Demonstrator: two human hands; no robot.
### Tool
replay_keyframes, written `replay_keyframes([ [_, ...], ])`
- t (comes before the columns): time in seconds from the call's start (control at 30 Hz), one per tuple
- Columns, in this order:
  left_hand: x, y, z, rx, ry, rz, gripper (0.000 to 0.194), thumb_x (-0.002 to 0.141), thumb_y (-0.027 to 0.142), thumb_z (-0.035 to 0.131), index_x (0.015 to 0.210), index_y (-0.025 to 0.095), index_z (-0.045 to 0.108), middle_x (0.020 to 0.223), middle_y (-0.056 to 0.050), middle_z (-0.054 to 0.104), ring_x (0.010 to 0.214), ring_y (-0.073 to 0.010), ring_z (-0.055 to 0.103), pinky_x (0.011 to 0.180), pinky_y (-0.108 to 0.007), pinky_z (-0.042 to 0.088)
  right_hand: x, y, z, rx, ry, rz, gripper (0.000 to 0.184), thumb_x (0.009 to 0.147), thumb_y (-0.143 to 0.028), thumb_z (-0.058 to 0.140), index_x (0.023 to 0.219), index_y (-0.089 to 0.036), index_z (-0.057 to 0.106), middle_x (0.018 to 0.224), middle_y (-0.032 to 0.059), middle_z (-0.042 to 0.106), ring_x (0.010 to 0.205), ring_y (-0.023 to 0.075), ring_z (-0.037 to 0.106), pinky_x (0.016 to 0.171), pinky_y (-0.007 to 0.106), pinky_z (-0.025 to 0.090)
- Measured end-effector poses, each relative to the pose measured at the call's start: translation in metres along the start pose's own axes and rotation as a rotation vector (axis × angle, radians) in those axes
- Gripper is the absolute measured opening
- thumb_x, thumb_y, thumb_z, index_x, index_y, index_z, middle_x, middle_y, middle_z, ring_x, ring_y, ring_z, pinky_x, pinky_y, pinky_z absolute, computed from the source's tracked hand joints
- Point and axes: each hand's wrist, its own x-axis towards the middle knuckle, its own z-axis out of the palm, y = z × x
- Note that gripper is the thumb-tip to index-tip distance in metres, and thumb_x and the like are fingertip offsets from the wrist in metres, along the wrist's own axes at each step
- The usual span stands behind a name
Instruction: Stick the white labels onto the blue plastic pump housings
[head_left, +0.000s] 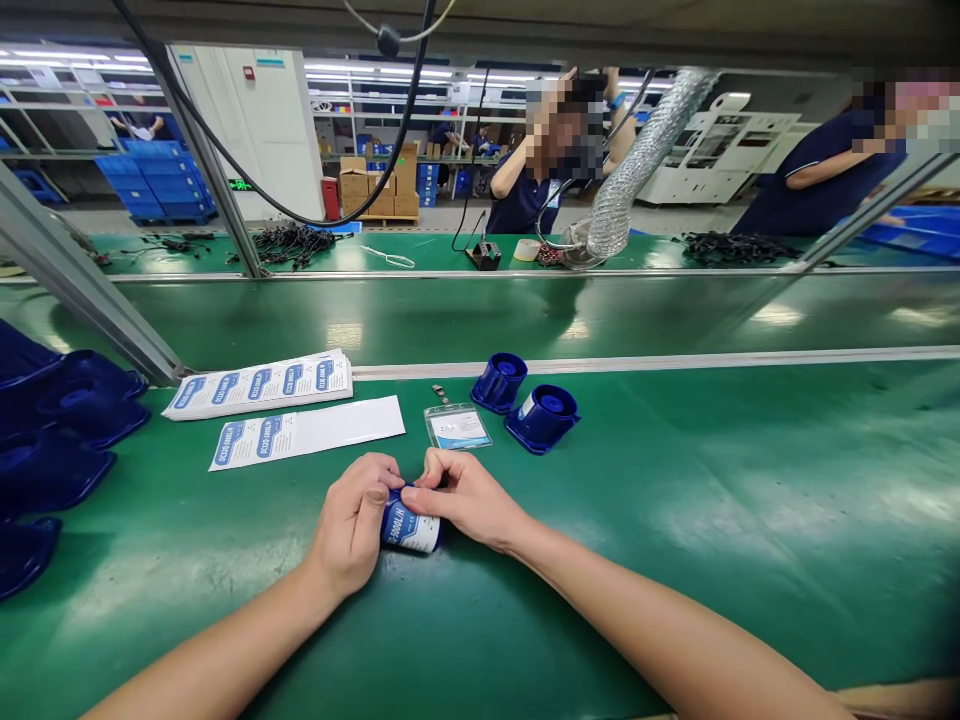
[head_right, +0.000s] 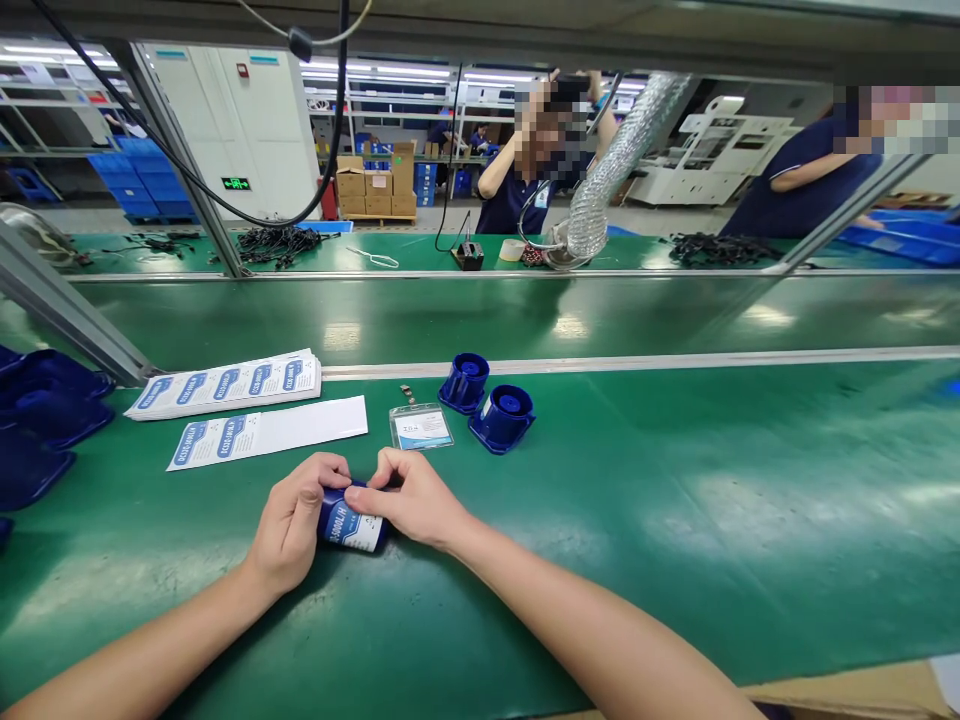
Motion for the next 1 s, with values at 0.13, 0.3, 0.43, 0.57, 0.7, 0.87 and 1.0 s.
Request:
replay_keyframes([
  [0.13, 0.000, 0.003, -0.004, -0.016, -0.036, -0.032, 0.056, 0.110, 0.056, 0.029, 0.093, 0.018, 0.066, 0.100, -0.009, 0.065, 0.094, -0.0195, 0.062, 0.086, -0.032, 0.047, -0.007, -0.004, 0.001, -0.155, 0.068, -0.063, 0.051, 0.078, -0.053, 0.086, 0.070, -0.019, 0.048, 0.068, -0.0017, 0.055, 0.064, 0.0126, 0.046, 0.059, 0.026, 0.034],
  [0.3, -0.002, 0.002, -0.005, -0.004, -0.035, -0.131, 0.053, 0.108, 0.061, 0.030, 0.111, 0.018, 0.063, 0.104, -0.009, 0.067, 0.094, -0.0204, 0.063, 0.085, -0.031, 0.049, -0.026, -0.010, 0.004, -0.644, 0.042, -0.331, 0.042, 0.082, -0.048, 0.084, 0.107, -0.020, 0.067, 0.102, 0.0049, 0.068, 0.089, 0.0220, 0.063, 0.078, 0.035, 0.049],
  [0.43, -0.003, 0.002, -0.002, -0.015, -0.030, -0.192, 0.046, 0.109, 0.057, 0.036, 0.122, 0.019, 0.059, 0.112, -0.008, 0.068, 0.101, -0.0194, 0.064, 0.090, -0.031, 0.050, -0.031, 0.002, 0.012, -0.966, 0.008, -0.585, 0.075, 0.076, -0.035, 0.089, 0.140, -0.016, 0.056, 0.123, 0.0139, 0.066, 0.107, 0.0305, 0.064, 0.089, 0.043, 0.054],
  [0.57, -0.004, 0.007, 0.001, -0.011, -0.032, -0.222, 0.045, 0.109, 0.055, 0.036, 0.112, 0.019, 0.063, 0.103, -0.006, 0.068, 0.093, -0.0178, 0.064, 0.085, -0.030, 0.048, -0.025, 0.013, 0.021, -0.950, 0.188, -0.696, 0.051, 0.068, -0.027, 0.078, 0.115, -0.016, 0.062, 0.096, 0.0088, 0.067, 0.086, 0.0263, 0.062, 0.075, 0.039, 0.052],
  [0.7, -0.003, 0.012, 0.002, -0.003, -0.026, -0.223, 0.046, 0.108, 0.056, 0.036, 0.103, 0.019, 0.064, 0.097, -0.004, 0.067, 0.087, -0.0170, 0.061, 0.080, -0.029, 0.045, -0.023, 0.011, 0.024, -0.859, 0.209, -0.643, 0.044, 0.065, -0.030, 0.079, 0.104, -0.020, 0.062, 0.086, 0.0037, 0.062, 0.075, 0.0209, 0.059, 0.066, 0.034, 0.048],
  [0.87, 0.000, 0.013, 0.002, -0.004, -0.023, -0.230, 0.046, 0.109, 0.055, 0.037, 0.099, 0.019, 0.062, 0.091, -0.002, 0.065, 0.082, -0.0147, 0.058, 0.077, -0.028, 0.043, -0.029, 0.013, 0.026, -1.004, 0.226, -0.621, 0.051, 0.071, -0.031, 0.076, 0.118, -0.015, 0.065, 0.097, 0.0096, 0.068, 0.082, 0.0258, 0.067, 0.067, 0.036, 0.052],
  [1.0, -0.001, 0.013, 0.002, 0.002, -0.022, -0.224, 0.044, 0.109, 0.054, 0.037, 0.097, 0.019, 0.061, 0.089, -0.001, 0.064, 0.080, -0.0136, 0.056, 0.076, -0.027, 0.042, -0.033, 0.010, 0.027, -1.059, 0.199, -0.638, 0.053, 0.077, -0.031, 0.077, 0.125, -0.011, 0.067, 0.101, 0.0122, 0.071, 0.086, 0.0277, 0.069, 0.070, 0.038, 0.054],
])
